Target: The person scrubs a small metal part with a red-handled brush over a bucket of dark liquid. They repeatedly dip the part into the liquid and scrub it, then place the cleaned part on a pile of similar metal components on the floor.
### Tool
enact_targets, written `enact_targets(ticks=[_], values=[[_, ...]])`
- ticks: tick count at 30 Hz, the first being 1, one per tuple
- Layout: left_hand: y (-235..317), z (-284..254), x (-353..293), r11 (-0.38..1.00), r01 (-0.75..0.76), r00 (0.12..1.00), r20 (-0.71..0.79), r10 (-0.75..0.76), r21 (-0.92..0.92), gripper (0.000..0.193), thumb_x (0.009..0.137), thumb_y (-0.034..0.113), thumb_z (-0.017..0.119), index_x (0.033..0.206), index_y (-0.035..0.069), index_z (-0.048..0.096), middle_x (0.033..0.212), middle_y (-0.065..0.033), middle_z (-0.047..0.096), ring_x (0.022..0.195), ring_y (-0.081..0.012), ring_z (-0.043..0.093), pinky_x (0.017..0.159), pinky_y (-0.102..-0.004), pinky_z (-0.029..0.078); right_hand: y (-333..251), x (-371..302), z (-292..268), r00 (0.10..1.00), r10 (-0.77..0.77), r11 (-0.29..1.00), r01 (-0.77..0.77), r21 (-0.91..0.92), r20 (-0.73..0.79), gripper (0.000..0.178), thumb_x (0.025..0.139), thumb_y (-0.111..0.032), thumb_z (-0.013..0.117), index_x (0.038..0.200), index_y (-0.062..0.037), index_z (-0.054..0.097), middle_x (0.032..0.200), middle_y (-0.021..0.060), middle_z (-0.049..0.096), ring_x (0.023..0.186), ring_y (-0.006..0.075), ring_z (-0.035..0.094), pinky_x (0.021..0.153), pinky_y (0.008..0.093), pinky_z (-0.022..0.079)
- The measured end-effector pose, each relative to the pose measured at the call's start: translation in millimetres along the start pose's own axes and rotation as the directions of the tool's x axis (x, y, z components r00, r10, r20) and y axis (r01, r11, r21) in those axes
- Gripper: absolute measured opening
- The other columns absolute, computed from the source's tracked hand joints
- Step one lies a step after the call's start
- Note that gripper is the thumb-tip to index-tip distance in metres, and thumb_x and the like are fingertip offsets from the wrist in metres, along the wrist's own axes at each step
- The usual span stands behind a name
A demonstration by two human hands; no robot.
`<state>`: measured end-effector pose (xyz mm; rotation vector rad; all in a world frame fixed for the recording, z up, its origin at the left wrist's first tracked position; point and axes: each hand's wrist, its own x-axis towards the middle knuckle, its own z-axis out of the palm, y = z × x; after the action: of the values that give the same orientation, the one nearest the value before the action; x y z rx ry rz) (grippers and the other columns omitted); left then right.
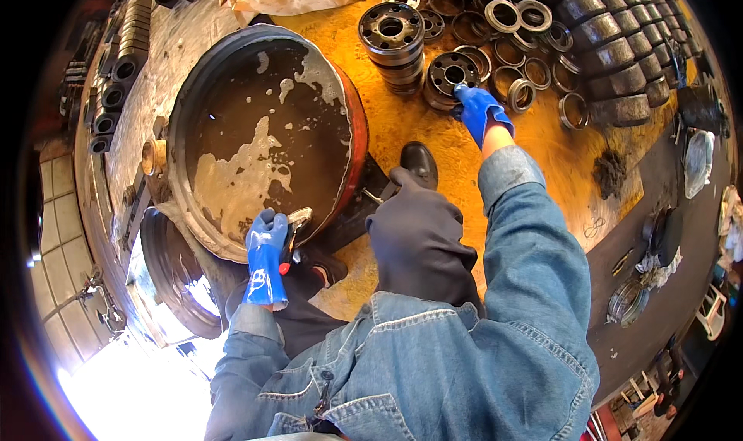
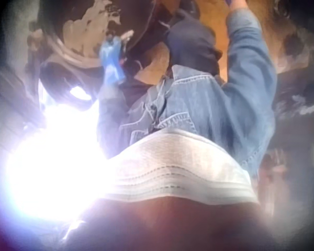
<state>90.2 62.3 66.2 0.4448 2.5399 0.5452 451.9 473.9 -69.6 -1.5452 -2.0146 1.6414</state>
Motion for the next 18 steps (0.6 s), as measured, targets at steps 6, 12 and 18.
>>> enact_targets(ticks=[6,12,18], values=[[-2,-1,3,0.993,-0.01,1.0,0.027,0.007,0.114,0.051,0.095,0.032,0.067,0.133,-0.002,0.065,0.119,-0.017,0.075,0.107,-0.0255,0.073,0.098,-0.0354,0.054,-29,-55,-10,0.947,0.32,0.892,-0.309,0.328,0.023,0.048,0.1,-0.032,0.056,0.126,0.0067,0.063,0.115,0.0202,0.074,0.099,0.0274,0.074,0.085,0.038,0.058],[-10,0,2,0.988,-0.136,0.989,-0.043,0.139,0.076,0.039,0.096,0.027,0.056,0.127,0.008,0.07,0.119,-0.0188,0.074,0.114,-0.0328,0.07,0.101,-0.0384,0.052,-115,-68,0,0.957,0.197,0.974,-0.216,-0.068,-0.212,0.035,0.101,-0.032,0.06,0.104,-0.001,0.075,0.088,0.0121,0.077,0.081,0.0177,0.074,0.068,0.0334,0.057],[-25,3,11,0.962,-0.25,0.931,-0.247,0.269,0.107,0.037,0.097,0.019,0.057,0.126,0.001,0.069,0.107,-0.0226,0.075,0.097,-0.034,0.072,0.089,-0.0407,0.055,-304,-127,91,0.818,-0.446,0.603,0.575,-0.553,0.364,0.042,0.099,-0.039,0.062,0.121,-0.0058,0.074,0.113,0.0171,0.075,0.105,0.0314,0.072,0.094,0.0398,0.057]])
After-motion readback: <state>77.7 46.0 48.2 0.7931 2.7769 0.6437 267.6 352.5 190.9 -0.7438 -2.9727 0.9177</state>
